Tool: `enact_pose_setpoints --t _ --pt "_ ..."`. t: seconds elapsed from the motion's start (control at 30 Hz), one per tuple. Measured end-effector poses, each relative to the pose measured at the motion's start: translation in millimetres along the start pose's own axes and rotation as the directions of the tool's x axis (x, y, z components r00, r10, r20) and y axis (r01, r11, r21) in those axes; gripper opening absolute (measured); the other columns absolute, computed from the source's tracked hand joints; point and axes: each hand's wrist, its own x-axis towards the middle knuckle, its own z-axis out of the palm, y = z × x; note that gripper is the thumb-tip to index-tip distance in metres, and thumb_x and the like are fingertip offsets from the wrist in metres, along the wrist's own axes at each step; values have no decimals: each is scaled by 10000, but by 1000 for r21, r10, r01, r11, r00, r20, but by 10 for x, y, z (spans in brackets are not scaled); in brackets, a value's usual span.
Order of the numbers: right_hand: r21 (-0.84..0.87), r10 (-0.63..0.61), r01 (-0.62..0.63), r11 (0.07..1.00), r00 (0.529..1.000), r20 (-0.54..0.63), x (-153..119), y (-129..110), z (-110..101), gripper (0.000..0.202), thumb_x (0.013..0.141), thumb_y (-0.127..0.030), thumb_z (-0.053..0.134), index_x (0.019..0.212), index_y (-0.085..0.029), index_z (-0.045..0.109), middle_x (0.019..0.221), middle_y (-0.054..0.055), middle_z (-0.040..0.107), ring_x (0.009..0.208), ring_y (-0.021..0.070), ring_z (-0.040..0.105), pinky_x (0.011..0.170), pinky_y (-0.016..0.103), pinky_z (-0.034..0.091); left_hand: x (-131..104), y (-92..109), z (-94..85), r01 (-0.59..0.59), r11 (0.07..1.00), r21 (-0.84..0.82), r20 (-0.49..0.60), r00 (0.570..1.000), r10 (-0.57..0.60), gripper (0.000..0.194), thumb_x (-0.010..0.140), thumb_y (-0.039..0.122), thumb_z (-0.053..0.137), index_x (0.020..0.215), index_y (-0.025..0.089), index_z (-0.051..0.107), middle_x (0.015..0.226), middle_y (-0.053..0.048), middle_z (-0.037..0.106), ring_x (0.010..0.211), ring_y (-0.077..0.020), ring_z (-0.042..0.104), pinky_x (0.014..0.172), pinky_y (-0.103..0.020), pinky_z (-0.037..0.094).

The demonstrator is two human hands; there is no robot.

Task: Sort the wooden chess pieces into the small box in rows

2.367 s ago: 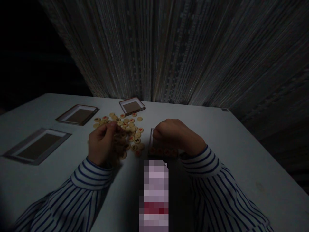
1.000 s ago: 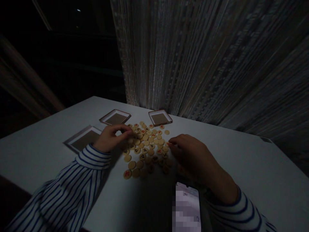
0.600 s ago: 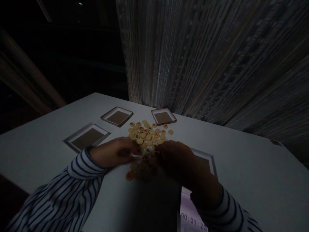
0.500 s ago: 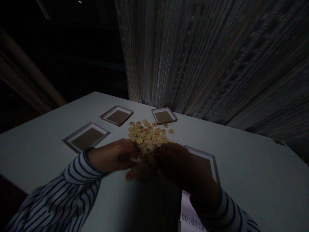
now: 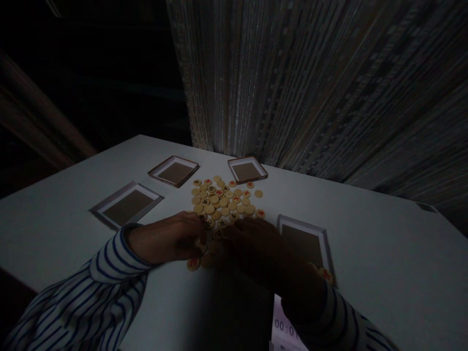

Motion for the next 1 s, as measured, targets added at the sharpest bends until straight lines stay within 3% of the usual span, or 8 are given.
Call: enact_pose_setpoints --t 0.5,0.87,1.0 --pt "-13 -2 1 1000 1000 -15 -6 23 12 163 872 -217 424 867 -172 580 768 40 599 675 134 501 595 271 328 22 23 -23 64 996 55 0 998 -64 125 723 164 627 845 158 654 832 -51 639 828 -169 561 764 -308 435" --pt "-22 11 -11 1000 1000 -7 -4 12 -12 173 878 -220 412 895 -173 578 811 53 609 695 141 528 612 273 351 35 -5 -1 67 997 47 -2 998 -67 124 712 190 639 833 166 650 789 -47 639 836 -187 567 771 -320 425" --pt "-25 23 -22 999 1000 21 2 -3 -31 175 885 -217 409 869 -171 578 807 49 609 700 137 526 634 274 357 24 -19 1 62 998 34 -52 997 -60 112 717 195 625 824 166 641 804 -45 624 824 -179 559 771 -317 422"
